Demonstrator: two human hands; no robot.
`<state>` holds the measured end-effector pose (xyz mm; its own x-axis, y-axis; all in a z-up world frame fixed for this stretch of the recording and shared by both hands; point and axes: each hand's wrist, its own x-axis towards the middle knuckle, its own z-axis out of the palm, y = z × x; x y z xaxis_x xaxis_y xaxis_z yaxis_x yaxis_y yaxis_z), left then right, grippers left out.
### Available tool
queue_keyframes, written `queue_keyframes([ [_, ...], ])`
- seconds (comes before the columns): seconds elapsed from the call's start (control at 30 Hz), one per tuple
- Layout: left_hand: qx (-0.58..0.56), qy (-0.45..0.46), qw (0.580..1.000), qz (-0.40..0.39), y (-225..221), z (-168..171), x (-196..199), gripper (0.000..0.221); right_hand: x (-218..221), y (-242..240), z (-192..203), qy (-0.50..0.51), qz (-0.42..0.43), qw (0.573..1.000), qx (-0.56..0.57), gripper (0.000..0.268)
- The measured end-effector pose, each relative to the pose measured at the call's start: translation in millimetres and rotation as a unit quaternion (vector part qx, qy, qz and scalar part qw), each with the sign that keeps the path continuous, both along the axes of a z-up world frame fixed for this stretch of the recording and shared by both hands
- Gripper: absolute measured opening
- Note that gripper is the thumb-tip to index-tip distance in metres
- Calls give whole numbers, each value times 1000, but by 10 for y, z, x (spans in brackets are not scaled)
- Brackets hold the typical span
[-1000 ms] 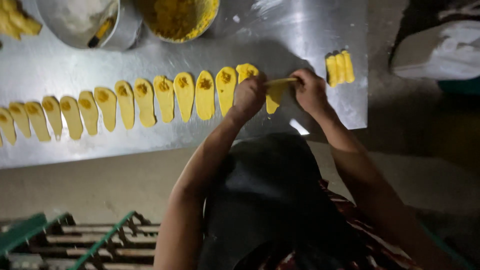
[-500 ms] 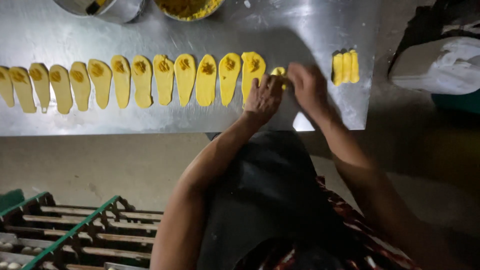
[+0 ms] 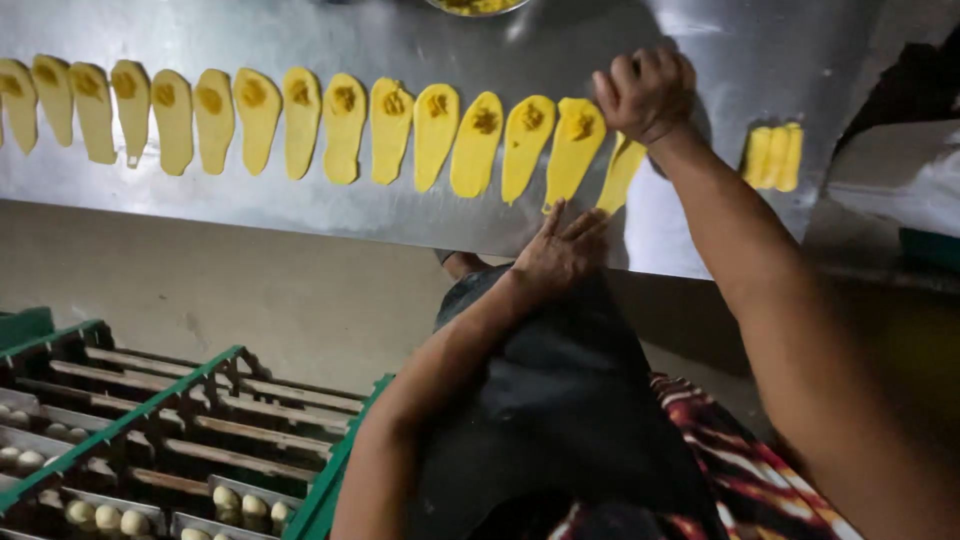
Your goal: Filling yellow dough pieces with a paste and rolling them into logs on a bakery production table.
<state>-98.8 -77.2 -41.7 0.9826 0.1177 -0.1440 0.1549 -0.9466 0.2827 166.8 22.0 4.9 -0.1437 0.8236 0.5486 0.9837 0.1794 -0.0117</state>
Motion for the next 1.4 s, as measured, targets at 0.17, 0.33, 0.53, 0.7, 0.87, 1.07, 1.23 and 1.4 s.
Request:
queue_keyframes([
  [0.17,26,-84,993,75,436,645,-502,49,76,-97,-221,-35,-114,993,-3,44],
  [0.33,-139,-174,936,274,511,972,-1287,42,-92,-254,-459,69,-129,986,-78,56],
  [0.53,-149,-193,908,341,504,1137,-1658,33,-194,-268,-88,14,-48,996,76,18],
  [0.7,-189,-255,863,394,385,875,-2015,33,-183,-439,-438,61,-98,980,-159,36],
  [0.87,-233,-240,856,394,447,1013,-2006,24,-345,-325,-158,-19,-146,989,-31,26],
  [1.07,-241,-234,849,408,637,1079,-2319,22,-548,-340,-139,96,-200,959,-177,29],
  [1.23,-269,-213,851,398,607,731,-2585,23,-971,-889,-141,76,-251,954,-145,50],
  [1.4,-234,-323,877,270,813,441,-2764,23,-2101,-1910,-25,157,-285,891,-317,87],
])
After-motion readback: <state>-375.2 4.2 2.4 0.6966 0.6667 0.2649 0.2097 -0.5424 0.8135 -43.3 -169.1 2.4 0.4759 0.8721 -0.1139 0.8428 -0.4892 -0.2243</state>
